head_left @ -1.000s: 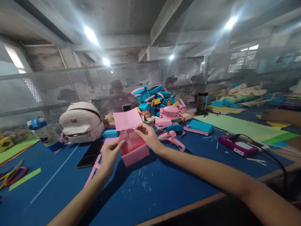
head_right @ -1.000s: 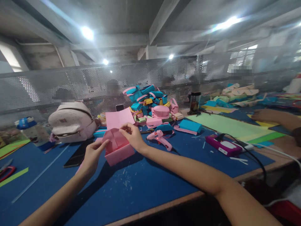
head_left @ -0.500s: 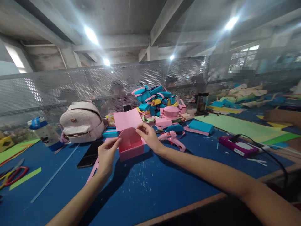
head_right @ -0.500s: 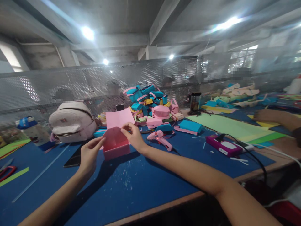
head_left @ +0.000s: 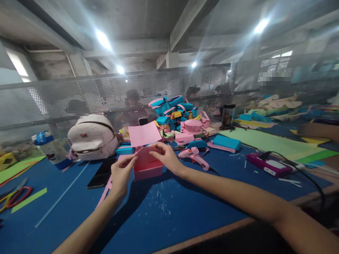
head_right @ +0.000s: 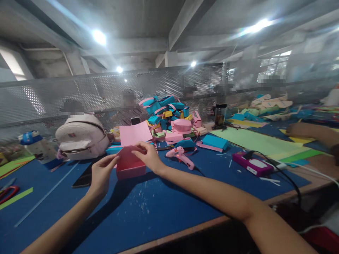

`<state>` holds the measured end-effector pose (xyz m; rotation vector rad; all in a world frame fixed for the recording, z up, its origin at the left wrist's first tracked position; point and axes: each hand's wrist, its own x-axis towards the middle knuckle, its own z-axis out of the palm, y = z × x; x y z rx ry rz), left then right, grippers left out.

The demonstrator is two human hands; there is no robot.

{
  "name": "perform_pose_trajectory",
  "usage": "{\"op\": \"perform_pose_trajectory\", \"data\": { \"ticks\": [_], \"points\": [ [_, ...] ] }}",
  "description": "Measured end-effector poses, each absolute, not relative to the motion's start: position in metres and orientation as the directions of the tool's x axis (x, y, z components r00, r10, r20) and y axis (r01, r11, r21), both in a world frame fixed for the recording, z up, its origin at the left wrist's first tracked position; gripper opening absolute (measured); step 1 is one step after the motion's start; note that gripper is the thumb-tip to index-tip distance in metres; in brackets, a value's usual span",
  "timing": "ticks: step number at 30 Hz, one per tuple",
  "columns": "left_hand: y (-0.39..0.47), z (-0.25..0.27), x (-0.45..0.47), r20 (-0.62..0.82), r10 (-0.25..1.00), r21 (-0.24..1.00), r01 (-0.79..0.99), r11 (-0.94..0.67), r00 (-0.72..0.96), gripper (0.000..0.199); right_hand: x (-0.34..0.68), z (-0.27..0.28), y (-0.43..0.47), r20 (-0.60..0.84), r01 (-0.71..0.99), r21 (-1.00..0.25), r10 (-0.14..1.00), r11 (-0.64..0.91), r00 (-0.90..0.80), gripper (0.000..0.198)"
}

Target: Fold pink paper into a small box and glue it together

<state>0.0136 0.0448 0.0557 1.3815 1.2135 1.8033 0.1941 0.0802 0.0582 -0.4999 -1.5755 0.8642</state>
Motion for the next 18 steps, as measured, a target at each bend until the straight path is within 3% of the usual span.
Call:
{"op": "perform_pose_trajectory", "data": {
  "ticks": [6,11,18],
  "points": [
    [0.046,0.053,0.014,0.461,0.858,0.887,0.093,-0.452,-0.226,0.039,0.196,0.053,0.09,0.62,-0.135,-0.784,0.774,0.606,-0.125,0.024],
    [0.046,0.051,0.017,0.443,0.894,0.889,-0.094,-0.448,-0.07,0.057,0.198,0.052,0.094,0.617,-0.13,-0.785,0.782,0.605,-0.085,0.026],
    [0.051,0.048,0.014,0.449,0.889,0.891,-0.024,-0.452,-0.089,0.048,0.197,0.053,0.089,0.631,-0.116,-0.776,0.766,0.621,-0.122,0.023]
  ]
}}
